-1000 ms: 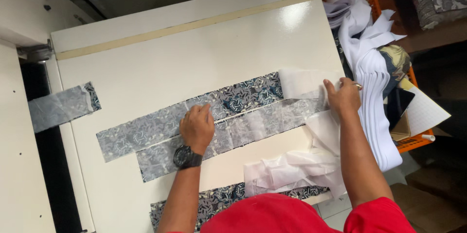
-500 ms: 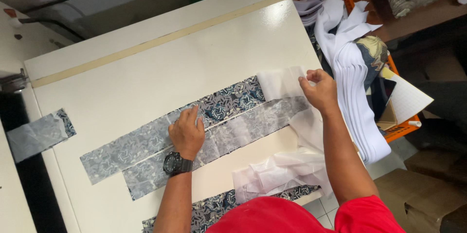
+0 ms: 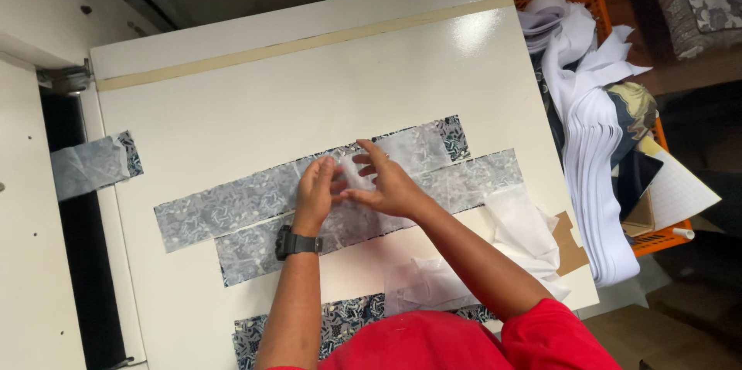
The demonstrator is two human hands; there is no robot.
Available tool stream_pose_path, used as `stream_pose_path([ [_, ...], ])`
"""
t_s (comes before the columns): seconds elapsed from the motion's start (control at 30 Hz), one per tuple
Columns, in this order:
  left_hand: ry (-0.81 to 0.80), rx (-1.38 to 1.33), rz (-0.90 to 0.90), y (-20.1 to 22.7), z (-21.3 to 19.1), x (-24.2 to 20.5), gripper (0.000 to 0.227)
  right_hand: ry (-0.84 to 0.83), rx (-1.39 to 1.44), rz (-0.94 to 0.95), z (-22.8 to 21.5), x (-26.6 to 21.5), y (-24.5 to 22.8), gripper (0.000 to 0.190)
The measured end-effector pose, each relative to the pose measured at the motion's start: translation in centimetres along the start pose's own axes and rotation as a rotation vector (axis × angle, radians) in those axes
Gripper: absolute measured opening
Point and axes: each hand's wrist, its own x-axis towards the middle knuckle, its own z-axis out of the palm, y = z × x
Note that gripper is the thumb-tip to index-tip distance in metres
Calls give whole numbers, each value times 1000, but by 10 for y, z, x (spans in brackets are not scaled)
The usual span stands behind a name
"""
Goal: The person aligns several patterned fabric strips on a white work surface next to a cutting machine. They place translucent paper over the strips, smooth them down, and adjust the alignment of the layers.
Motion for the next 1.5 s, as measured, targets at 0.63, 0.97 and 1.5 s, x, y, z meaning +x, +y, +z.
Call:
stream_pose_path([
  [0.63,312,778,412,12,16,29,36,250,-560,620,-84,12,89,63],
  [0.97,390,854,271,15,17,29,27,278,-472,645,-105,9,97,35],
  [1.5,435,1009,361,23,15,20,26,295,-368,688,-120,3,103,49],
])
